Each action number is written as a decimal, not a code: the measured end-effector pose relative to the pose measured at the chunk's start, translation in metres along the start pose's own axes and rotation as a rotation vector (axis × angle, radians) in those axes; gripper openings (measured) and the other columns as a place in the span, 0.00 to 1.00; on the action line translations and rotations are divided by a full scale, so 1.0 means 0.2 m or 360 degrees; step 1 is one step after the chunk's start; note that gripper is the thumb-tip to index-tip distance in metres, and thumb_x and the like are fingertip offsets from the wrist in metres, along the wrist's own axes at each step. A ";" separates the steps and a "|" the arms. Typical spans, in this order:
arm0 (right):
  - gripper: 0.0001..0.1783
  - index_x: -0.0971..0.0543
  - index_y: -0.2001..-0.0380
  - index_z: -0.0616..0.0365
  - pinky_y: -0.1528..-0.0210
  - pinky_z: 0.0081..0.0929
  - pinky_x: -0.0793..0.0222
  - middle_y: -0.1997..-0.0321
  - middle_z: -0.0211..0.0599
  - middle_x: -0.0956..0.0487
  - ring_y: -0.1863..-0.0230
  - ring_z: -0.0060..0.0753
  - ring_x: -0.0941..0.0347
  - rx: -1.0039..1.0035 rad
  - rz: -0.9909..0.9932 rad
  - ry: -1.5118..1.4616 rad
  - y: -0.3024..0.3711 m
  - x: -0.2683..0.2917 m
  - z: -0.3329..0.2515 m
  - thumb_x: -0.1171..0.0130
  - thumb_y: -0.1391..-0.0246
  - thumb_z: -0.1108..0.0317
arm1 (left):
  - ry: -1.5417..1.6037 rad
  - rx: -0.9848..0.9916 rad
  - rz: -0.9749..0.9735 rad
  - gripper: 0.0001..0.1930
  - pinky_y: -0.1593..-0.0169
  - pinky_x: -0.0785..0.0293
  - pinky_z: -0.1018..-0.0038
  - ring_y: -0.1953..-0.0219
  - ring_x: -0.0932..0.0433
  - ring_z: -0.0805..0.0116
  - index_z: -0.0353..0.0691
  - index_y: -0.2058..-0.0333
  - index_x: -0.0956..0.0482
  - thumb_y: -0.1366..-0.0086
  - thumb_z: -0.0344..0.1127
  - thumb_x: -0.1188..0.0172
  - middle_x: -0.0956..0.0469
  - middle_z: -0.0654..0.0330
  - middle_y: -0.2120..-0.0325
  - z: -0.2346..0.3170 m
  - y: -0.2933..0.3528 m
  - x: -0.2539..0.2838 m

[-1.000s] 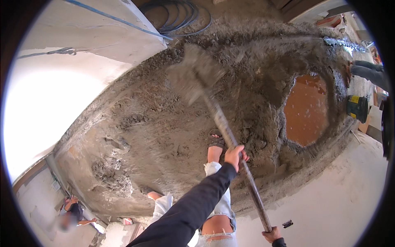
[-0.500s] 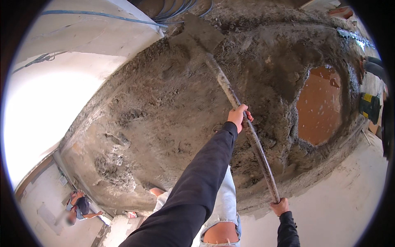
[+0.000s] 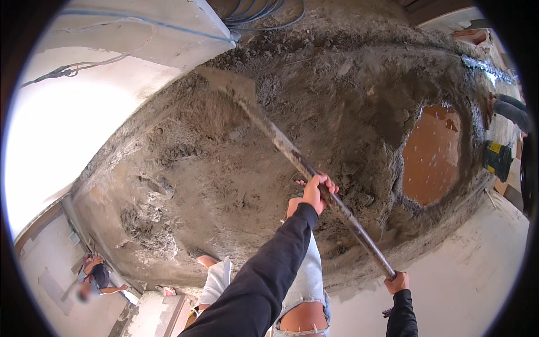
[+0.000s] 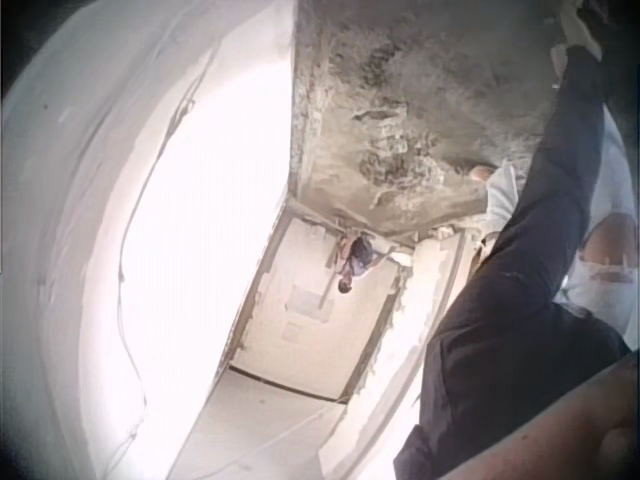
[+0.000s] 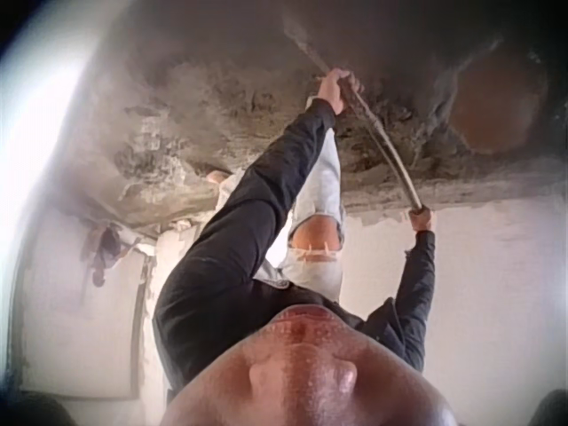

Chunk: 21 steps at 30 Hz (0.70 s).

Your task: The person uses a hoe to spread and level wet cement on a floor. Another person is visible in the background smoothing the edges with a trowel. The camera wearer repeatedly pulls and pushes the cement to create a flat surface.

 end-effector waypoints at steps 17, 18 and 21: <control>0.15 0.28 0.88 0.66 0.81 0.35 0.36 0.92 0.46 0.33 0.88 0.34 0.31 -0.0110 -0.0121 -0.0440 0.25 -0.46 0.02 0.40 0.70 0.63 | -0.0267 0.0095 -0.0122 0.03 0.67 0.30 0.66 0.80 0.31 0.67 0.41 0.73 0.36 0.44 0.29 0.51 0.34 0.62 0.82 -0.02 0.02 -0.03; 0.15 0.28 0.88 0.66 0.81 0.35 0.36 0.92 0.45 0.33 0.88 0.32 0.32 -0.0103 -0.0108 -0.0462 0.20 -0.48 0.00 0.40 0.70 0.63 | -0.0297 0.0091 -0.0097 0.03 0.68 0.30 0.66 0.80 0.31 0.66 0.40 0.74 0.35 0.44 0.29 0.51 0.33 0.61 0.82 0.01 -0.03 -0.03; 0.16 0.27 0.88 0.67 0.80 0.35 0.35 0.91 0.46 0.32 0.86 0.35 0.30 -0.0079 -0.0191 -0.0503 0.07 -0.52 -0.15 0.39 0.69 0.62 | -0.0386 0.0019 -0.0001 0.04 0.69 0.30 0.65 0.81 0.31 0.66 0.38 0.77 0.33 0.45 0.29 0.50 0.33 0.60 0.84 0.20 -0.16 0.05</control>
Point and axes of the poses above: each hand's wrist, its own y-axis away from the middle knuckle, its own x-axis out of the back of the hand, z = x × y, the point moved 3 cm from there along -y, towards the middle knuckle
